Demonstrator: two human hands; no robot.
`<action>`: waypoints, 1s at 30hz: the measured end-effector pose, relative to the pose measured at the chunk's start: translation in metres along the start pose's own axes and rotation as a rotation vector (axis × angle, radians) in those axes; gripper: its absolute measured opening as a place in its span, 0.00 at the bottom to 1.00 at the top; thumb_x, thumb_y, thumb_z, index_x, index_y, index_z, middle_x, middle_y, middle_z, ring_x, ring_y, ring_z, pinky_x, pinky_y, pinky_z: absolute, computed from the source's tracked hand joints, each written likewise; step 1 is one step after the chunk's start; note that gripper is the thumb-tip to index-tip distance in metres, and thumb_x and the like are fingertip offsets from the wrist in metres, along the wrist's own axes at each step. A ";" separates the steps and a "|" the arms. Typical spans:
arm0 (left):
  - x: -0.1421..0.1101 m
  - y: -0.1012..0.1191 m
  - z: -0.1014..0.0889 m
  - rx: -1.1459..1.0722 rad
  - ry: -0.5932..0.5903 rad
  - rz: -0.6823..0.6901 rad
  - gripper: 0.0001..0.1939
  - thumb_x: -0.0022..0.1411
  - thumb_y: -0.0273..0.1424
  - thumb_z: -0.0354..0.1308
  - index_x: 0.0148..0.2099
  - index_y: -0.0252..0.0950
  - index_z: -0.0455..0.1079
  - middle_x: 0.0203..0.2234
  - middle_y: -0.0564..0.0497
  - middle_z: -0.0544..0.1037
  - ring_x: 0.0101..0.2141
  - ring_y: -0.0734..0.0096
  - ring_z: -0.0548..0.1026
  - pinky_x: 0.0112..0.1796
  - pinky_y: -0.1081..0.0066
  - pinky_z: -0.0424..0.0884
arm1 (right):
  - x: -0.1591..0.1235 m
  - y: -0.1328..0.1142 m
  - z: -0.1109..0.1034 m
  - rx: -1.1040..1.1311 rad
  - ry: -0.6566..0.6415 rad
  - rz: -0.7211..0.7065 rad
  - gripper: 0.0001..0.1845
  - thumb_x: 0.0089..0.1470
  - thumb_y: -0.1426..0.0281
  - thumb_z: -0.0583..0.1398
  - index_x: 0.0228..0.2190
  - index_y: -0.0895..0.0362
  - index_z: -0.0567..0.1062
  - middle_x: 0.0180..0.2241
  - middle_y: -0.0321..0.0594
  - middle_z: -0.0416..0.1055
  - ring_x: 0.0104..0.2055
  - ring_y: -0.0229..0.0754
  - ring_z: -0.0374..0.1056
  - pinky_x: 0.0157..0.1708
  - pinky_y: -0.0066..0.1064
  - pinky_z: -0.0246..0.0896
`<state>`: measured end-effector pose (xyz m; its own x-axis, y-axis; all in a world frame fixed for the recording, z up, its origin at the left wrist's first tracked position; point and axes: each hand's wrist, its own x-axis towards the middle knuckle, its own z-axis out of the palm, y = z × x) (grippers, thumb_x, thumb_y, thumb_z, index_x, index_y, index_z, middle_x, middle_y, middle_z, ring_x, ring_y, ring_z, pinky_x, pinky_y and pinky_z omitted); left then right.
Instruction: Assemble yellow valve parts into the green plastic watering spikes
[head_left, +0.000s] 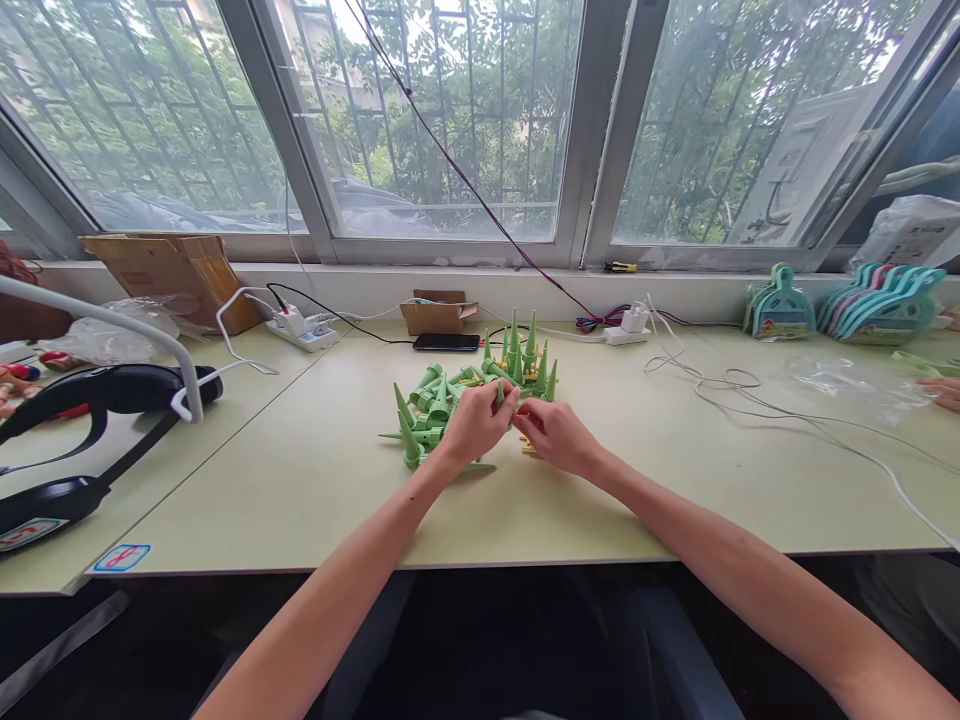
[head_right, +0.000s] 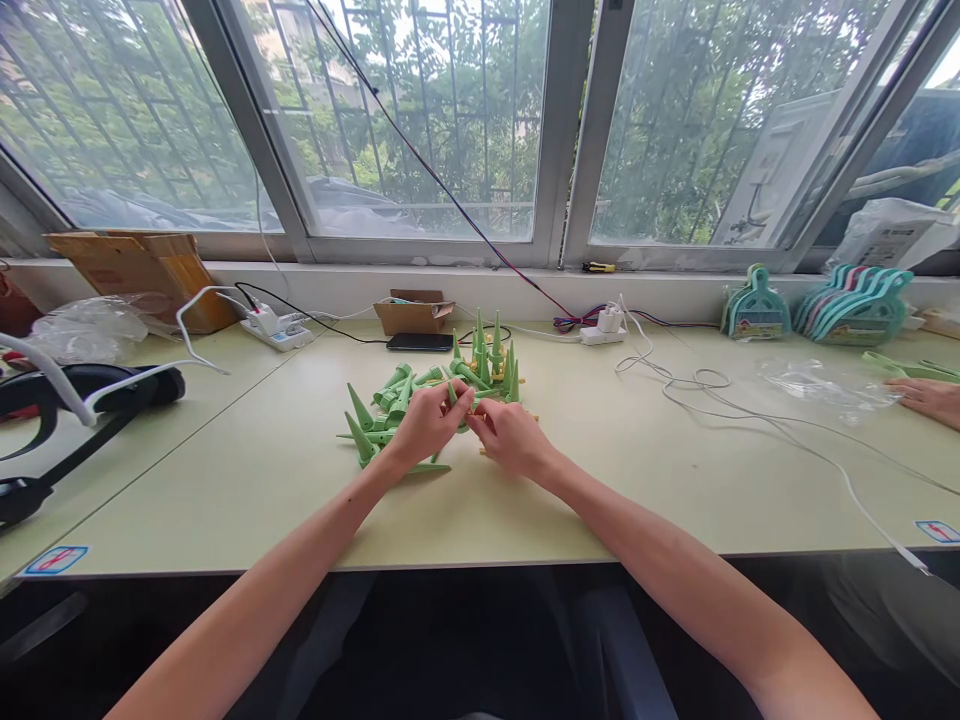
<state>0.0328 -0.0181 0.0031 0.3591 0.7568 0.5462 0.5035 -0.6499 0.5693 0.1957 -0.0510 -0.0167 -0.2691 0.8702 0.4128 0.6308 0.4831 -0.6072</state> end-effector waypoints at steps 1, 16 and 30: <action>0.000 0.000 0.000 -0.002 -0.001 0.000 0.15 0.66 0.38 0.50 0.30 0.37 0.66 0.15 0.58 0.63 0.19 0.77 0.57 0.25 0.73 0.57 | 0.000 -0.001 0.000 0.007 -0.003 0.010 0.16 0.63 0.61 0.52 0.28 0.56 0.68 0.22 0.34 0.69 0.21 0.34 0.57 0.23 0.26 0.48; 0.000 0.001 -0.001 0.005 -0.031 0.009 0.15 0.67 0.39 0.49 0.30 0.37 0.67 0.16 0.57 0.65 0.19 0.76 0.57 0.26 0.73 0.58 | 0.000 -0.001 0.000 -0.011 -0.010 -0.014 0.17 0.63 0.62 0.51 0.25 0.56 0.66 0.21 0.34 0.67 0.21 0.33 0.55 0.22 0.27 0.46; -0.001 0.002 -0.001 -0.005 -0.046 -0.005 0.15 0.67 0.38 0.49 0.31 0.37 0.68 0.17 0.57 0.68 0.19 0.76 0.58 0.26 0.72 0.58 | 0.000 -0.003 -0.002 -0.009 -0.034 -0.015 0.15 0.62 0.64 0.53 0.26 0.57 0.68 0.21 0.35 0.68 0.21 0.33 0.58 0.23 0.26 0.47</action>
<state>0.0323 -0.0196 0.0046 0.3925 0.7626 0.5142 0.5018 -0.6461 0.5751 0.1949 -0.0529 -0.0135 -0.3036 0.8655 0.3983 0.6330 0.4957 -0.5947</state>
